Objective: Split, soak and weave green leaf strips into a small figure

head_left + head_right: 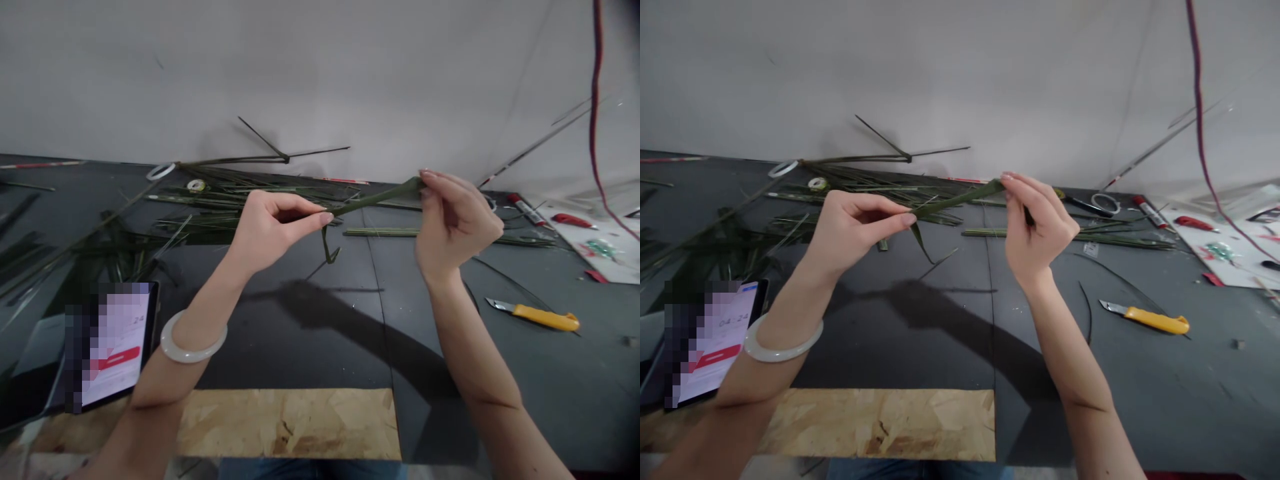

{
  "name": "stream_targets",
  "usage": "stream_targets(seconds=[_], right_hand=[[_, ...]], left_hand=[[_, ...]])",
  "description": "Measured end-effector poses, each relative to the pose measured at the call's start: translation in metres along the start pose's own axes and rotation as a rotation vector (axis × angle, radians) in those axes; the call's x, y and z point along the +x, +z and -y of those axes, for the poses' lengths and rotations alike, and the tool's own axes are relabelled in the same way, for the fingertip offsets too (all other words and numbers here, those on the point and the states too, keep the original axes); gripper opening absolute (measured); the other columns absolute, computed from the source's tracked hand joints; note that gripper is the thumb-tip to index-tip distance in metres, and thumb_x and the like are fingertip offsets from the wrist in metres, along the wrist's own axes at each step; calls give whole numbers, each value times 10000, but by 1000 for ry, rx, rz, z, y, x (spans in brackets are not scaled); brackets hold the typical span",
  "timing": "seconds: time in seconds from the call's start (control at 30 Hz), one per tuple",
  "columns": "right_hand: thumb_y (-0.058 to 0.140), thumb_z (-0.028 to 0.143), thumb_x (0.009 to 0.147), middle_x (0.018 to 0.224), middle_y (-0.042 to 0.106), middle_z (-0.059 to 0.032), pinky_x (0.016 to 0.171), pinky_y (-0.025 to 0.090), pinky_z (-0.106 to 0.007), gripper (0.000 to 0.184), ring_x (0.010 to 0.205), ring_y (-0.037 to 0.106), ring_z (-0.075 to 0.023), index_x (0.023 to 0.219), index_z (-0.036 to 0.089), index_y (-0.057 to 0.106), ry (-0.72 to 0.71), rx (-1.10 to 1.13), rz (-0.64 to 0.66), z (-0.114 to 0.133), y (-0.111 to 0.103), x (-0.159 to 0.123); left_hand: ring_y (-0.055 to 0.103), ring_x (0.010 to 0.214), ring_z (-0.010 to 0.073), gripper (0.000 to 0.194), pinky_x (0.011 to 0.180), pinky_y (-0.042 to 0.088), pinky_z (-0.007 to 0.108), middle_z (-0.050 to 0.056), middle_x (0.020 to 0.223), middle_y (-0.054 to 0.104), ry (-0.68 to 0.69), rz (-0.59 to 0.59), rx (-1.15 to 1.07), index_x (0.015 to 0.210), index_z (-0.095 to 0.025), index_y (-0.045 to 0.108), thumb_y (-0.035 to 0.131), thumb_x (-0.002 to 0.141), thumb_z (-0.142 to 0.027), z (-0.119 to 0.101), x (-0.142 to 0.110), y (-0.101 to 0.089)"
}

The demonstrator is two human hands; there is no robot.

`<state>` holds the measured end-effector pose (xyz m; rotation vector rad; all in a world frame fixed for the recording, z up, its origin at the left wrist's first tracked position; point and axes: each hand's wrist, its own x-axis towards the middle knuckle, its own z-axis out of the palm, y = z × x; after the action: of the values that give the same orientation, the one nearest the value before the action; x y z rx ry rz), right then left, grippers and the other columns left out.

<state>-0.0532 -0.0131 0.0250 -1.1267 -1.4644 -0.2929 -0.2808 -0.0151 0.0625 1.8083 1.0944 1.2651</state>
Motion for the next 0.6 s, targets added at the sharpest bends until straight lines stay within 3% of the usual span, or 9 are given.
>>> stream_targets(seconds=[0.1, 0.2, 0.3, 0.4, 0.6], right_hand=[[428, 370, 927, 1045, 627, -86, 782, 551, -437, 272, 1088, 596, -280, 1021, 282, 668, 40, 127, -43, 0, 4, 0], [476, 392, 908, 1014, 617, -58, 720, 561, -388, 237, 943, 637, -227, 1049, 295, 640, 156, 380, -20, 1, 11, -3], [479, 434, 903, 914, 640, -26, 622, 561, -329, 284, 749, 649, -168, 1134, 308, 584, 349, 552, 148, 6, 18, -7], [521, 467, 874, 841, 647, -7, 535, 538, -263, 279, 669, 636, -134, 1084, 295, 584, 510, 650, 273, 14, 20, -10], [659, 474, 759, 753, 611, 12, 402, 462, -224, 261, 538, 566, -102, 872, 246, 600, 597, 836, 458, 33, 16, -11]], left_hand=[[626, 565, 155, 146, 475, 472, 252, 44, 642, 706, -12, 2, -7, 701, -169, 752, 766, 676, -312, 0, -1, 4], [634, 576, 157, 157, 477, 476, 245, 41, 636, 703, -11, -8, -3, 707, -169, 752, 765, 681, -324, 0, -1, 7], [643, 592, 164, 171, 475, 475, 242, 42, 635, 705, -5, -4, -8, 701, -177, 752, 771, 675, -345, -1, -3, 10], [643, 594, 167, 178, 474, 476, 243, 42, 646, 710, -1, 0, -25, 699, -182, 753, 775, 671, -357, 0, -4, 13], [624, 572, 157, 202, 472, 469, 247, 42, 669, 719, -22, 15, -67, 728, -183, 765, 784, 654, -370, 4, -4, 16]])
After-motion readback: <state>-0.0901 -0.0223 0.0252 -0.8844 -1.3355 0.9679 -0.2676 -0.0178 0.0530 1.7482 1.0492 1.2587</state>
